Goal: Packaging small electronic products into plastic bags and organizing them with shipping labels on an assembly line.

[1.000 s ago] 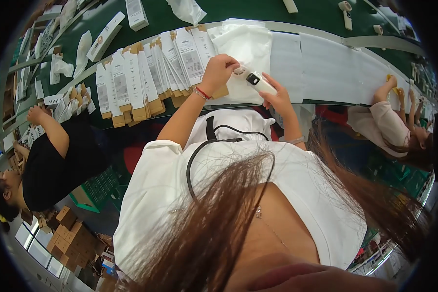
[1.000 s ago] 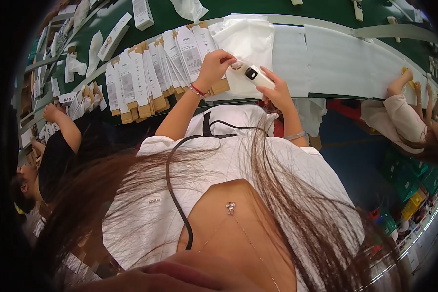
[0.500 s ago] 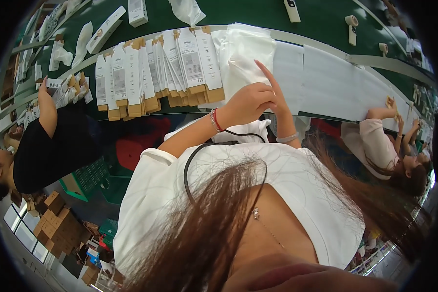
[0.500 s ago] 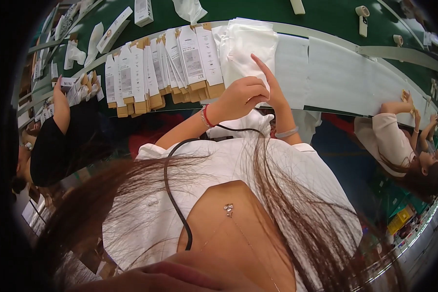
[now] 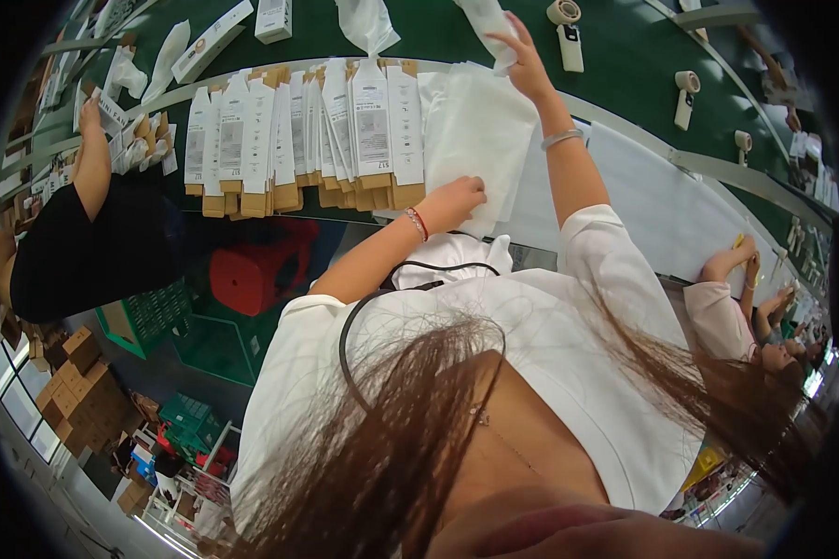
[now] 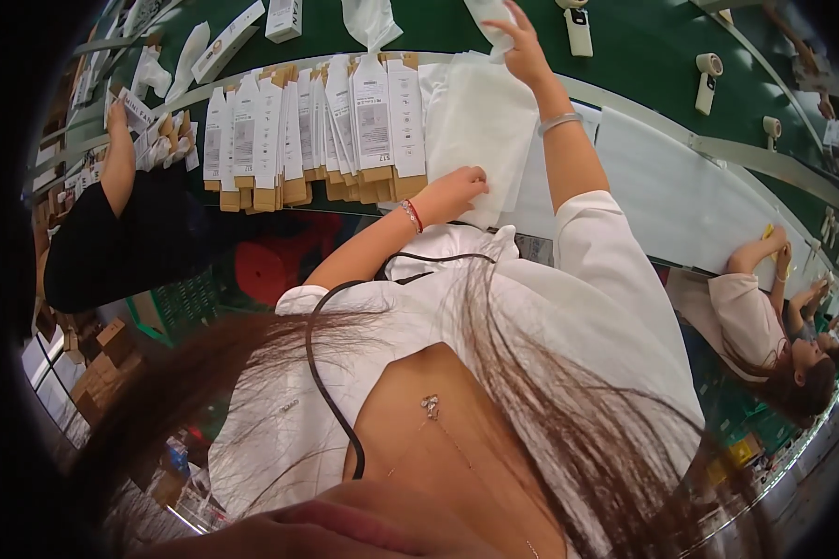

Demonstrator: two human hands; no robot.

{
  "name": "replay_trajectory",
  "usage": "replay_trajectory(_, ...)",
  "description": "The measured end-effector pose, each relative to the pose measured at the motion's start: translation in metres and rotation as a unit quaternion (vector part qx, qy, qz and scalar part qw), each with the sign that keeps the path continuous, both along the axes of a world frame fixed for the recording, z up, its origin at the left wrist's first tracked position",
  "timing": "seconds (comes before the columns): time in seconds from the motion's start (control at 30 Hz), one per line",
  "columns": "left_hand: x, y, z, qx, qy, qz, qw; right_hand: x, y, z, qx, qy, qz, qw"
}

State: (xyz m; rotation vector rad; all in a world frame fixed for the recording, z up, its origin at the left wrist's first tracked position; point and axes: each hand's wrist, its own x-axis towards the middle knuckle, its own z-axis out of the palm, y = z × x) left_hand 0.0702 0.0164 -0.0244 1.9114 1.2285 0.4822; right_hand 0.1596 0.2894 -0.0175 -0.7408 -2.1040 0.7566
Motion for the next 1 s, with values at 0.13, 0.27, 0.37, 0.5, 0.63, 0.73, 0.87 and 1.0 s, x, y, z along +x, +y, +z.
replay_trajectory(0.13,-0.003,0.003,0.002,0.037,0.105,-0.032,0.993,0.032,0.035,-0.024,0.166,-0.209,-0.426,0.864)
replay_trajectory(0.27,-0.001,0.000,0.001,0.093,0.143,-0.050,0.984,0.071,0.069,-0.036,-0.123,-0.342,-0.383,0.849)
replay_trajectory(0.37,0.001,-0.004,-0.004,0.098,0.132,-0.034,0.986,0.079,0.066,-0.034,-0.314,-0.291,-0.323,0.844)
replay_trajectory(0.5,0.002,-0.003,-0.015,0.067,0.056,0.029,0.996,0.104,0.040,-0.007,-0.604,0.112,-0.132,0.778)
replay_trajectory(0.63,-0.002,0.000,0.004,-0.104,-0.105,0.194,0.970,0.112,-0.065,0.021,-0.628,0.293,0.041,0.720)
replay_trajectory(0.73,-0.007,0.006,0.014,-0.132,-0.147,0.248,0.948,0.115,-0.146,0.030,-0.633,0.277,0.058,0.720)
replay_trajectory(0.87,-0.007,0.018,0.025,-0.156,-0.191,0.294,0.924,0.098,-0.236,0.043,-0.583,0.167,-0.049,0.794)
replay_trajectory(1.0,-0.010,0.023,0.028,-0.142,-0.193,0.283,0.929,0.085,-0.277,0.048,-0.538,0.135,-0.104,0.826)
